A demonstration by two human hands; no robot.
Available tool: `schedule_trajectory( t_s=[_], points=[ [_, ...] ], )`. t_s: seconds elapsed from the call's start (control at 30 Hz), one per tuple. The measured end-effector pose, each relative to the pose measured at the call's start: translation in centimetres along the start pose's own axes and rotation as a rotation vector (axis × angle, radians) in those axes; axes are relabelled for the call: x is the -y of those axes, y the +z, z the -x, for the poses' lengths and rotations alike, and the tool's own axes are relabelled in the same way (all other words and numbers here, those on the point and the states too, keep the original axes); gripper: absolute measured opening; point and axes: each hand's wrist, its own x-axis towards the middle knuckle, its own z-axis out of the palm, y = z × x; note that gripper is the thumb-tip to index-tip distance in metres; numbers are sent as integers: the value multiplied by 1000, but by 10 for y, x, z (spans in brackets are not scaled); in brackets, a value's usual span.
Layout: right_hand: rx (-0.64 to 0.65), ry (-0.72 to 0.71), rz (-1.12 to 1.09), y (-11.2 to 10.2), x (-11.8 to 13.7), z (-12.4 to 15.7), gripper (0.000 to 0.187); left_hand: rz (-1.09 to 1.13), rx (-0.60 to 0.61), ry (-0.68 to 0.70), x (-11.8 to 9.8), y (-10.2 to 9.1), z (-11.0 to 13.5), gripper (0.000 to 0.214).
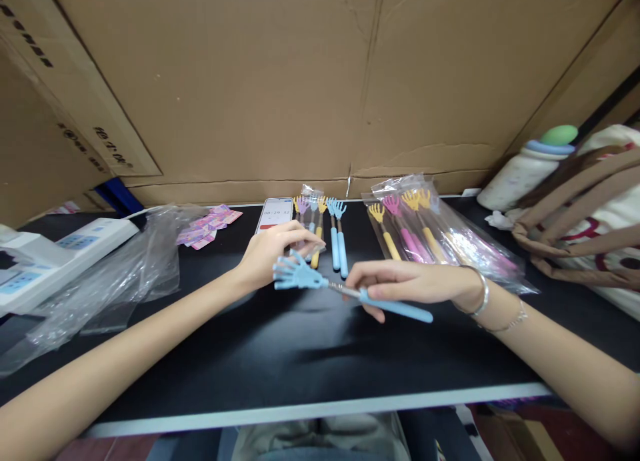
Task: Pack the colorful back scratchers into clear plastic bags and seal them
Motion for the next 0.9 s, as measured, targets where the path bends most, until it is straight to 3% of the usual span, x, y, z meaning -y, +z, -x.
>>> schedule_trajectory(
  t_s=[0.1,0.2,0.5,0.9],
  points=[
    [180,94,1,0,-7,-2,31,22,2,-20,0,-5,0,29],
    [220,178,-5,-2,-12,-1,33,70,15,-34,1,-8,1,30],
    [71,298,-123,-10,-21,-3,29,143,76,50,7,-4,4,34],
    [3,306,-252,-5,-28,-8,28,98,95,42,12,0,7,47]
  ],
)
